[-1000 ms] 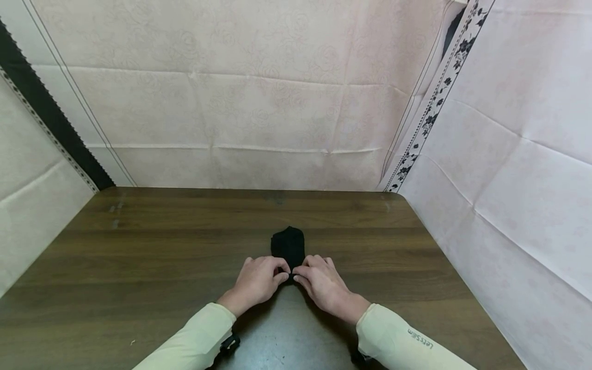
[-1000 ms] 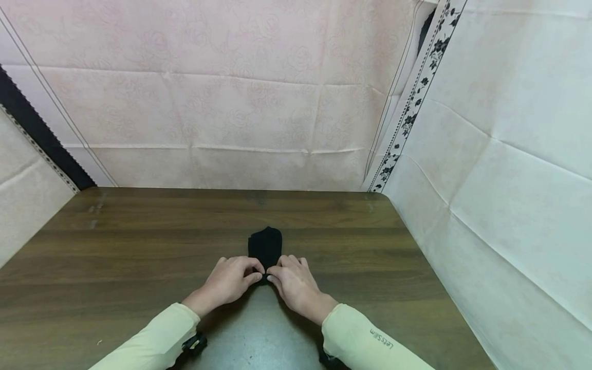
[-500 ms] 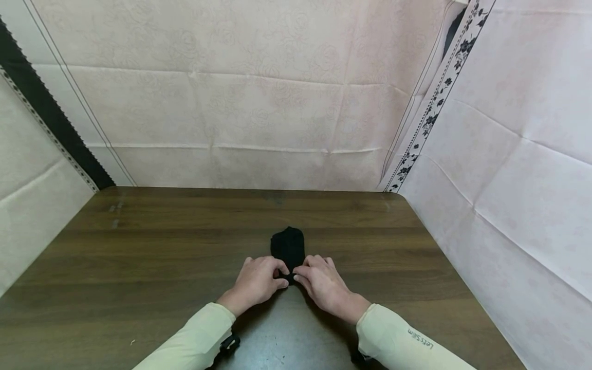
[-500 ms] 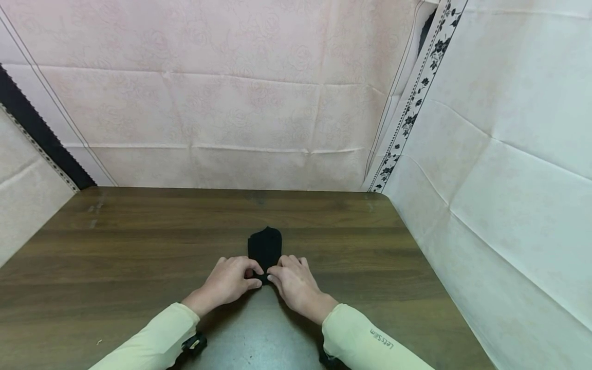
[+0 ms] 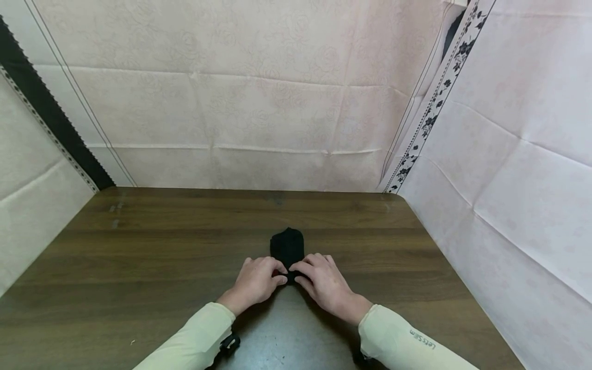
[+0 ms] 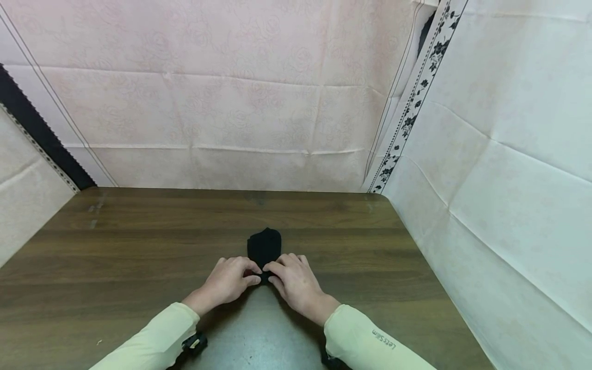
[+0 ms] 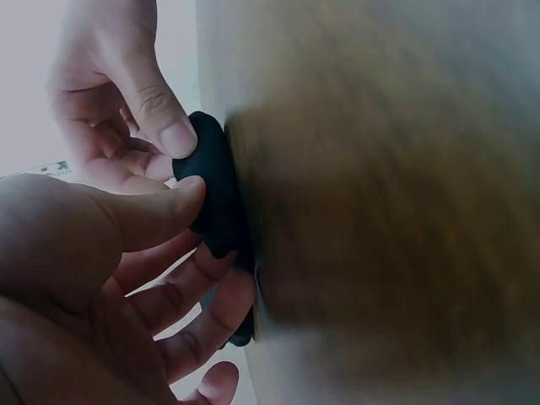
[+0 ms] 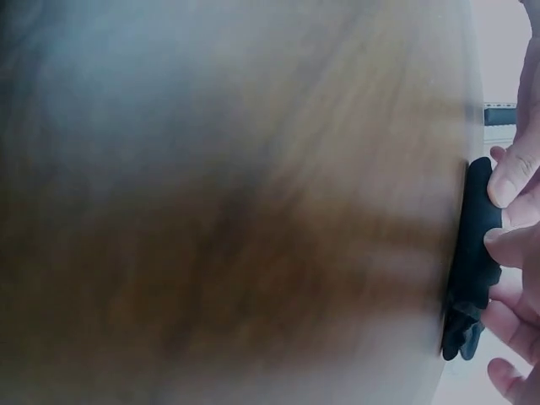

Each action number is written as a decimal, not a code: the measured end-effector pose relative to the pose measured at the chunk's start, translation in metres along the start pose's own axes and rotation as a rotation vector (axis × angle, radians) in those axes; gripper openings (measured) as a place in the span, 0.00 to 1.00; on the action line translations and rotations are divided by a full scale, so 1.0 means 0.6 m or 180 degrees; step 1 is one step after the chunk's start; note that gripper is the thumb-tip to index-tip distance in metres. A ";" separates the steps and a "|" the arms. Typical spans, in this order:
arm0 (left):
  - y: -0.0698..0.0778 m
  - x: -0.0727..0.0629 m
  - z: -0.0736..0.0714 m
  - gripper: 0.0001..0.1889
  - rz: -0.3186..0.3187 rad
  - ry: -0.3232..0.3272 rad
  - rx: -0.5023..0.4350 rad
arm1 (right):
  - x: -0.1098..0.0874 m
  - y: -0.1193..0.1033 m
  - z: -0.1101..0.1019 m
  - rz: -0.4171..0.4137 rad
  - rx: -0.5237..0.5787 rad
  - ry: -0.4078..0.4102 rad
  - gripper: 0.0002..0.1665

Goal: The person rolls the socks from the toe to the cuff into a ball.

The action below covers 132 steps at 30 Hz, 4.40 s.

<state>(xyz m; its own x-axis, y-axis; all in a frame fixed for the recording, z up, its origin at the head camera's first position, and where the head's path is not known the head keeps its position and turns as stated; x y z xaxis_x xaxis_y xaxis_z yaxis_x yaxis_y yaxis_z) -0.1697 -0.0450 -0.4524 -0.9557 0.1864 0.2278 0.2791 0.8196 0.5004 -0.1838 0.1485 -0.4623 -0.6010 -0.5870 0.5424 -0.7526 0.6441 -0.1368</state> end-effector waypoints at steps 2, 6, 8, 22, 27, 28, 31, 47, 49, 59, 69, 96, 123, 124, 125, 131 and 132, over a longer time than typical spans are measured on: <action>0.000 0.000 0.000 0.05 -0.0006 -0.0014 0.0005 | 0.000 0.001 0.000 -0.0042 0.0043 0.0051 0.12; 0.000 0.001 0.000 0.05 -0.0005 -0.0023 0.0012 | -0.001 0.001 0.000 -0.0081 0.0079 0.0089 0.11; -0.001 0.002 0.001 0.05 -0.0002 -0.0020 0.0022 | -0.001 0.001 0.000 -0.0083 0.0078 0.0086 0.11; -0.001 0.004 0.000 0.05 -0.0019 -0.0032 0.0065 | -0.003 0.002 0.000 0.0018 0.0010 -0.0173 0.15; 0.000 0.003 -0.001 0.05 -0.0036 -0.0021 0.0014 | -0.002 0.003 0.001 -0.0042 -0.0011 -0.0184 0.13; 0.001 0.002 -0.001 0.05 -0.0033 -0.0010 -0.0009 | -0.002 0.003 0.001 -0.0062 -0.0017 -0.0189 0.13; 0.002 0.001 -0.001 0.04 -0.0039 0.0036 -0.0067 | -0.002 0.004 0.001 -0.0094 -0.0004 -0.0218 0.12; 0.010 -0.003 0.002 0.08 0.0079 0.0167 0.0071 | 0.001 0.008 0.004 -0.0036 0.0060 -0.0376 0.13; 0.010 -0.003 0.002 0.08 0.0075 0.0161 0.0077 | 0.001 0.007 0.004 -0.0024 0.0071 -0.0383 0.13; 0.008 -0.002 0.003 0.10 0.0073 0.0091 0.0140 | 0.002 0.006 0.004 0.0031 0.0043 -0.0427 0.14; 0.008 -0.002 0.002 0.06 0.0056 -0.0005 0.0149 | 0.000 0.003 0.001 0.0015 0.0047 -0.0365 0.12; 0.003 0.003 -0.002 0.07 0.0129 -0.0103 0.0149 | -0.002 0.000 -0.002 -0.0026 -0.0063 -0.0255 0.12; 0.005 -0.004 -0.005 0.09 0.0038 0.0202 -0.0015 | 0.007 0.004 0.000 0.0090 -0.0039 -0.0509 0.14; 0.005 -0.003 -0.005 0.09 0.0040 0.0206 -0.0012 | 0.007 0.004 0.000 0.0094 -0.0033 -0.0508 0.14; 0.004 -0.003 -0.005 0.09 0.0043 0.0209 -0.0005 | 0.007 0.004 0.000 0.0100 -0.0024 -0.0513 0.14; 0.003 -0.002 -0.004 0.09 0.0042 0.0183 0.0021 | 0.008 0.005 -0.001 0.0125 0.0001 -0.0543 0.14; 0.003 -0.002 -0.004 0.09 0.0041 0.0174 0.0012 | 0.008 0.005 -0.001 0.0123 0.0001 -0.0547 0.14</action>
<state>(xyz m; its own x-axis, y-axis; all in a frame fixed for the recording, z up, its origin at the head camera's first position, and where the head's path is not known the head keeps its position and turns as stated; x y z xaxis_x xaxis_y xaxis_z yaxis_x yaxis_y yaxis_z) -0.1681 -0.0448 -0.4498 -0.9455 0.1671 0.2796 0.2909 0.8194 0.4939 -0.1888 0.1479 -0.4599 -0.6666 -0.6371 0.3870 -0.7282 0.6676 -0.1551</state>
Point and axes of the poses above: each hand's wrist, its own x-axis towards the middle knuckle, its own z-axis out of the palm, y = z × x, the point moved 1 cm from there along x, towards the middle knuckle, and after that the axes turned 10 degrees about y, right-handed, at the moved point
